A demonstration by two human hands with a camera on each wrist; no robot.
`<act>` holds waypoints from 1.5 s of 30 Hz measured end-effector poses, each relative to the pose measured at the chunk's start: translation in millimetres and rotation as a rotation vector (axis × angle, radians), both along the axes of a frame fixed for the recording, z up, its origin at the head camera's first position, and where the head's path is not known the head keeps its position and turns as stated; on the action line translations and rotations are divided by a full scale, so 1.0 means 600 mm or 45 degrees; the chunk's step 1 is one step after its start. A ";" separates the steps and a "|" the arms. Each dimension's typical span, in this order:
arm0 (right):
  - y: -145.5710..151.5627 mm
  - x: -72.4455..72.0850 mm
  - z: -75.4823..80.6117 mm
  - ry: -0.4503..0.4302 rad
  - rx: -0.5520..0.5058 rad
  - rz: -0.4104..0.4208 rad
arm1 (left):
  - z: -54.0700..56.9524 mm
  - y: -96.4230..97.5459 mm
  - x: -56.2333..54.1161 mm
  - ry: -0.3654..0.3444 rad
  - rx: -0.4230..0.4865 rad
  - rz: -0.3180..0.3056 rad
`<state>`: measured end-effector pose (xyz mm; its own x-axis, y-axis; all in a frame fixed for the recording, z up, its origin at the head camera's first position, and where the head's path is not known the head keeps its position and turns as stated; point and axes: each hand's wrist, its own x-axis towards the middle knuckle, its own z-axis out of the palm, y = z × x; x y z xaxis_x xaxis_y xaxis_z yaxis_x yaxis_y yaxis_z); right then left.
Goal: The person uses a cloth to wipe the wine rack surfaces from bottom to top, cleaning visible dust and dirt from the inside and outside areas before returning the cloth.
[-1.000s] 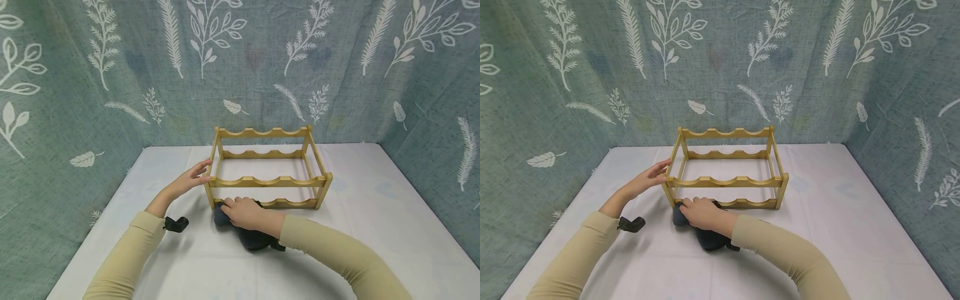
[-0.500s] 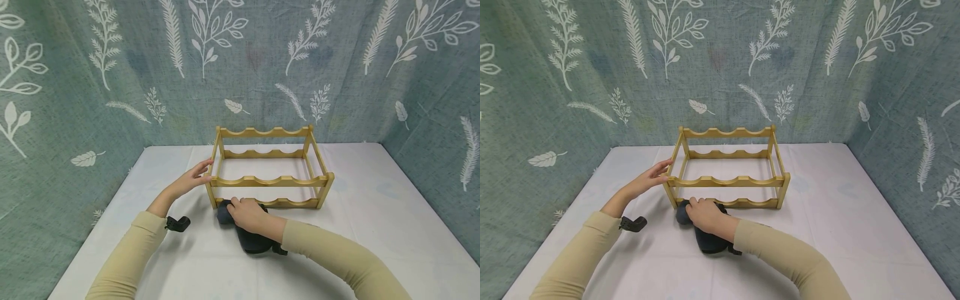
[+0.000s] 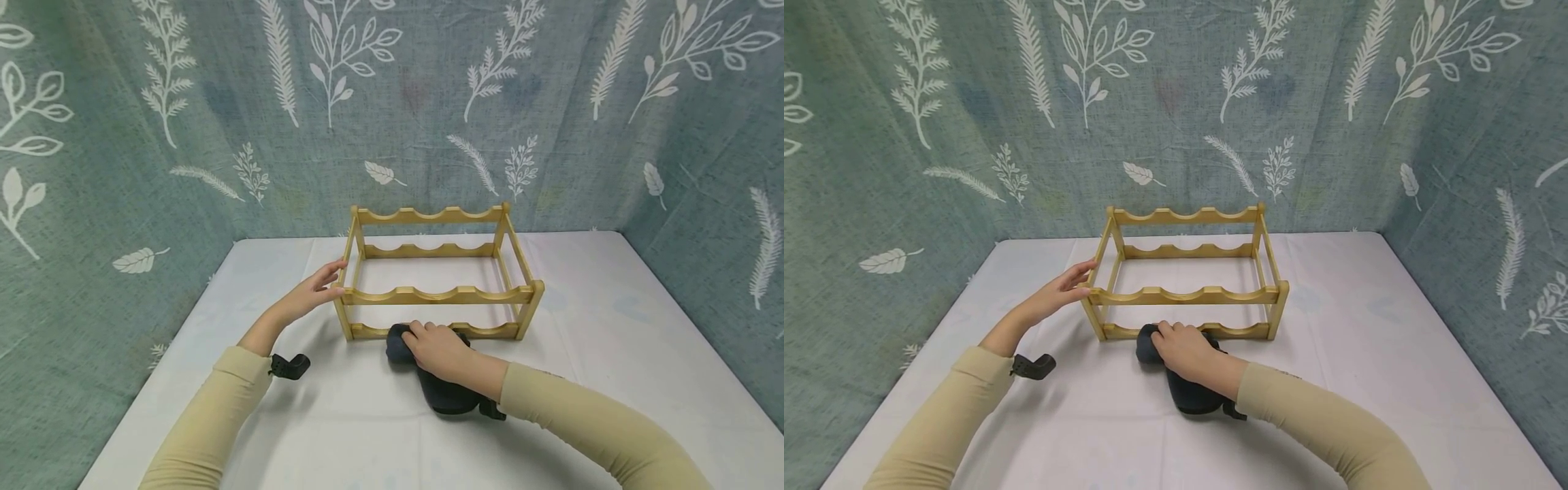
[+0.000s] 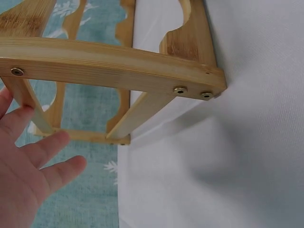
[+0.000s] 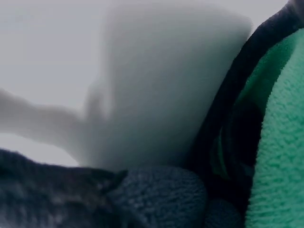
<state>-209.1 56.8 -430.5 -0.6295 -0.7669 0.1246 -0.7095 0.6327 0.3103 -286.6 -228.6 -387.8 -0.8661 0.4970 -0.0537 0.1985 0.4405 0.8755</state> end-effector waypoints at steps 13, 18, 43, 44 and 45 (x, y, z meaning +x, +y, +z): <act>0.085 0.006 -0.010 -0.021 -0.110 -0.093 | 0.003 0.004 0.001 0.016 -0.034 0.020; 0.103 0.009 -0.008 -0.029 -0.141 -0.093 | 0.002 0.006 0.002 -0.002 -0.027 0.020; 0.228 0.032 -0.007 0.043 -0.167 -0.308 | 0.002 0.003 0.003 -0.031 -0.011 0.026; 0.231 0.034 -0.006 0.032 -0.167 -0.312 | 0.002 0.003 0.002 -0.031 -0.011 0.025; 0.235 0.035 -0.005 0.023 -0.165 -0.315 | 0.002 0.003 0.002 -0.031 -0.007 0.024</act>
<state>-188.3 197.8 -433.6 -0.7924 -0.5671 0.2248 -0.5235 0.8213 0.2267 -285.5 -226.7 -386.8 -0.8736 0.4804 -0.0776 0.1691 0.4491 0.8774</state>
